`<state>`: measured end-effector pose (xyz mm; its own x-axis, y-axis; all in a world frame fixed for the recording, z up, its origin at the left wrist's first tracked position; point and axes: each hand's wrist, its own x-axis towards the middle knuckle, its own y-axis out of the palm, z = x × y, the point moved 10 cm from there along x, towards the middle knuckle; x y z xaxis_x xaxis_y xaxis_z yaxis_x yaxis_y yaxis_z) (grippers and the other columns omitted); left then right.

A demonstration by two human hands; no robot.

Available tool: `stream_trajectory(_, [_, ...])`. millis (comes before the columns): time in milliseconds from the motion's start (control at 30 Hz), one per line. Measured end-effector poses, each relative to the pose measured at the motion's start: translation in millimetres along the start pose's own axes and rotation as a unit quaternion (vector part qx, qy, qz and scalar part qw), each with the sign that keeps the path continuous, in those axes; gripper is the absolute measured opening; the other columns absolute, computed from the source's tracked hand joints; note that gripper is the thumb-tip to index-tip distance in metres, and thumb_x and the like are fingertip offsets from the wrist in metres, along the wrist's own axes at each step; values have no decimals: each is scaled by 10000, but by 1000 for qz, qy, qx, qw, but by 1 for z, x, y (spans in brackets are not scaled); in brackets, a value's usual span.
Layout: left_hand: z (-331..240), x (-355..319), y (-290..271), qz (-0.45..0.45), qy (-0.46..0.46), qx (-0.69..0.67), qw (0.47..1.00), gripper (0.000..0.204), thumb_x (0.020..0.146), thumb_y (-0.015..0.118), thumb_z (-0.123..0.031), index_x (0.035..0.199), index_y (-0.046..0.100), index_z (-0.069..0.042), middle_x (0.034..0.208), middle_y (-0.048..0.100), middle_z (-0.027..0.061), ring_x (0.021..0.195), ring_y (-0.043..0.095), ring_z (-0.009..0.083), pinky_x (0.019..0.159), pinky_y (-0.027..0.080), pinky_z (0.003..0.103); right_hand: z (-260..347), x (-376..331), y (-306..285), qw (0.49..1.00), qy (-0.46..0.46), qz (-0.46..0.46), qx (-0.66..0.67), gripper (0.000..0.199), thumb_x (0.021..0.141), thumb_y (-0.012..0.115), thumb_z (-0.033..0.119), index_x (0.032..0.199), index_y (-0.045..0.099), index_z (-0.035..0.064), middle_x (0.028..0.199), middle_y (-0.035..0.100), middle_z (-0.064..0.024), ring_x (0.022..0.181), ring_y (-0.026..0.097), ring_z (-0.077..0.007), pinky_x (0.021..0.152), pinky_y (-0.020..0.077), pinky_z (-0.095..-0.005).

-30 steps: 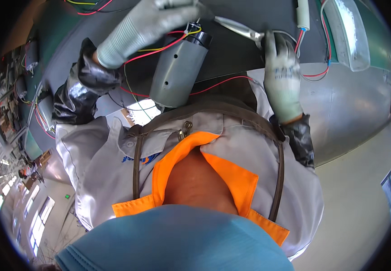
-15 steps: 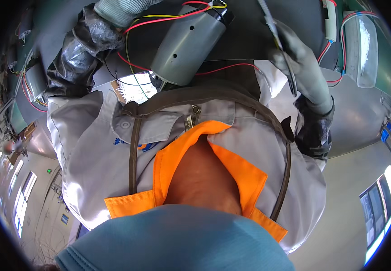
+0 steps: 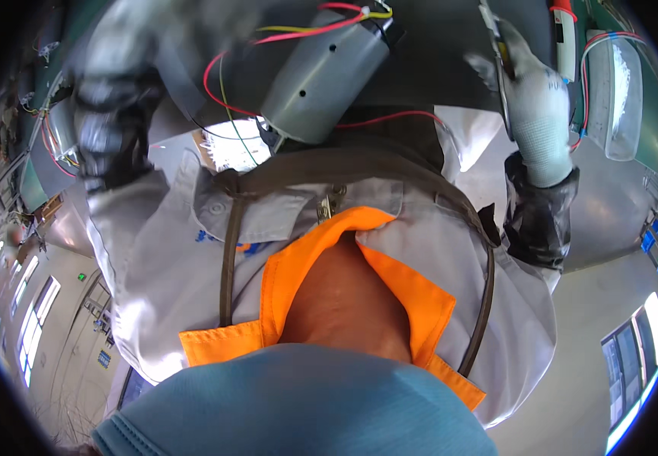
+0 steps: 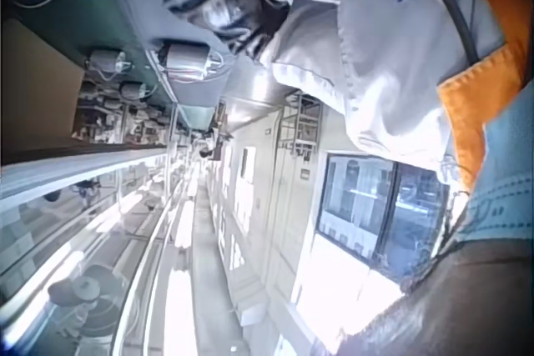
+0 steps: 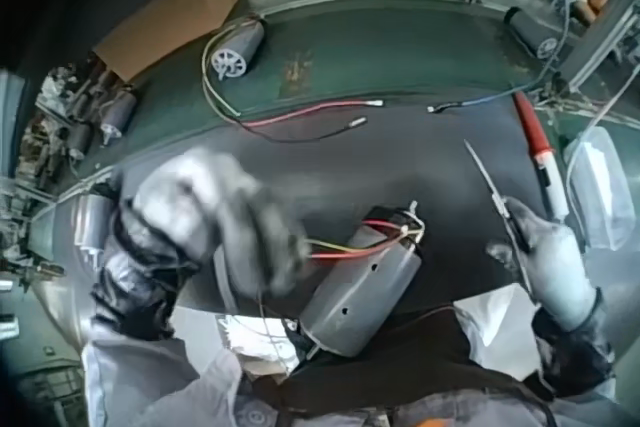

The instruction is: Connecting wires to small electric motors and organizing them on an assembly line.

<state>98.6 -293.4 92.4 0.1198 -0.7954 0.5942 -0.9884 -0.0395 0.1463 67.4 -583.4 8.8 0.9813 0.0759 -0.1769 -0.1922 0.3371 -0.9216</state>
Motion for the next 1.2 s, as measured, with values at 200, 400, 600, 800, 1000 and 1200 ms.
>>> stream_trajectory(200, [28, -46, 20, -193, -296, 540, 764, 802, 895, 694, -598, 1429, 553, -16, 1297, 641, 196, 1201, 619, 380, 1040, 484, 452, -11, -13, 32, 978, 58, 49, 195, 334, 979, 697, 282, 1191, 712, 25, 883, 710, -103, 768, 674, -159, 692, 545, -314])
stream_trajectory(400, [90, -24, 35, -300, -228, 626, 682, 708, 803, 715, -312, 1423, 548, -13, 1377, 549, 299, 1240, 543, 505, 1059, 466, 538, 46, 16, 111, 841, 71, 239, 480, 387, 934, 786, 280, 1041, 695, -80, 856, 693, -28, 751, 620, -74, 641, 504, -242])
stream_trajectory(600, [89, 43, -162, -506, -141, 690, 498, 421, 941, 675, -336, 1069, 700, 64, 965, 715, 215, 934, 708, 359, 861, 559, 474, 5, 192, 37, 894, -100, -86, 428, 354, 974, 694, 371, 922, 670, 22, 706, 615, 19, 624, 552, -68, 566, 436, -277])
stream_trajectory(800, [149, -12, -221, -484, -266, 6, 834, 495, 931, 641, -267, 1351, 581, -13, 1169, 712, 146, 941, 698, 278, 696, 537, 393, -10, 139, 4, 933, -65, -116, 336, 298, 967, 696, 247, 1143, 693, 6, 829, 676, -27, 708, 604, -72, 594, 496, -299])
stream_trajectory(1000, [100, -71, -66, -548, -259, 22, 795, 571, 1041, 572, -351, 1485, 457, -11, 961, 662, 62, 780, 629, 119, 618, 442, 255, -75, 103, -41, 781, -7, -193, 594, 543, 951, 735, 153, 1436, 541, 3, 1025, 722, -69, 759, 651, -80, 647, 534, -206])
stream_trajectory(1200, [110, -80, 25, -473, -340, -104, 806, 543, 1025, 621, -385, 1393, 558, 9, 895, 652, 30, 729, 589, 118, 675, 484, 251, 27, 90, 5, 901, -160, 186, 359, 303, 918, 765, 210, 1167, 722, 42, 879, 737, -53, 719, 675, -125, 651, 552, -288])
